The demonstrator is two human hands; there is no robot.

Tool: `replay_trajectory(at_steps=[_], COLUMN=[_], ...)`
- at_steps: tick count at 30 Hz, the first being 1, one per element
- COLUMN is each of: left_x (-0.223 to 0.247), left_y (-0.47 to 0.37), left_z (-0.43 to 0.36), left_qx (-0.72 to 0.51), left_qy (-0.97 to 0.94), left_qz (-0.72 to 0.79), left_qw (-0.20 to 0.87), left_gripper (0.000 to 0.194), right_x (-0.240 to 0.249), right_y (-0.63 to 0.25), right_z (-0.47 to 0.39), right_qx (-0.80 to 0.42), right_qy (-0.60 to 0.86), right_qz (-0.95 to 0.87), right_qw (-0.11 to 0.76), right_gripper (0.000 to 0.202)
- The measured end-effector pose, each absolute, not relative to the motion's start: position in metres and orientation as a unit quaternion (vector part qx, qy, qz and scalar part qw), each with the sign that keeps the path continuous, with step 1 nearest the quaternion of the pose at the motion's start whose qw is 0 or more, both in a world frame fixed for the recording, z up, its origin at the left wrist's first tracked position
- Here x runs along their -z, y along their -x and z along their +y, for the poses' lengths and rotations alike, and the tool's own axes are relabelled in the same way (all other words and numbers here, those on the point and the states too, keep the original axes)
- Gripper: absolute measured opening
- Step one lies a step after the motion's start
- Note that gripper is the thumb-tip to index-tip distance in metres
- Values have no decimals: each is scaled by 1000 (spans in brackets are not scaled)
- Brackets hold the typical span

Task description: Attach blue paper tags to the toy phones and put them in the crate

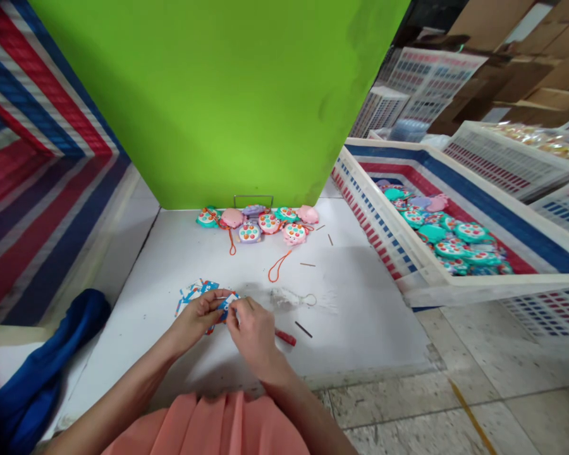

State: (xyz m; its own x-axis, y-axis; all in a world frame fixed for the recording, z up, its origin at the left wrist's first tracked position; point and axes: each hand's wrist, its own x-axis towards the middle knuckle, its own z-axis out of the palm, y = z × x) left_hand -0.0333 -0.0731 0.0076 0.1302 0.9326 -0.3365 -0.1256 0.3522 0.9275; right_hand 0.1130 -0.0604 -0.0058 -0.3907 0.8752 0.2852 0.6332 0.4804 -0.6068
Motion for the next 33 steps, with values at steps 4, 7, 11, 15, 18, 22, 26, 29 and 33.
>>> replay_trajectory(at_steps=[4, 7, 11, 15, 18, 22, 26, 29, 33], left_x=[-10, -10, -1, 9, 13, 5, -8, -10, 1], left_y=[31, 29, 29, 28, 25, 26, 36, 40, 34], left_z=[-74, -74, -75, -75, -75, -74, -76, -77, -74], left_qx=[-399, -400, -409, -411, -412, -429, -428, -451, -489], left_qy=[-411, -425, -451, -494, -533, -485, -333, -293, -301], left_qz=[537, 548, 543, 557, 557, 525, 469, 463, 505], left_qw=[619, 599, 578, 526, 485, 552, 697, 705, 644], left_gripper=[35, 33, 34, 35, 34, 34, 43, 43, 37], right_x=[5, 5, 4, 5, 6, 9, 12, 12, 12], right_y=[-112, -112, -113, -111, -109, -109, -113, -114, -111], right_z=[-62, -63, -64, -64, -63, -59, -52, -50, -53], right_qx=[-168, -141, -125, -110, -100, -140, -278, -375, -421], right_qy=[473, 482, 492, 491, 493, 492, 509, 503, 474], right_qz=[-818, -824, -825, -829, -830, -811, -732, -674, -652], right_qw=[279, 264, 249, 242, 241, 282, 358, 390, 416], right_gripper=[14, 14, 14, 13, 13, 14, 9, 12, 15])
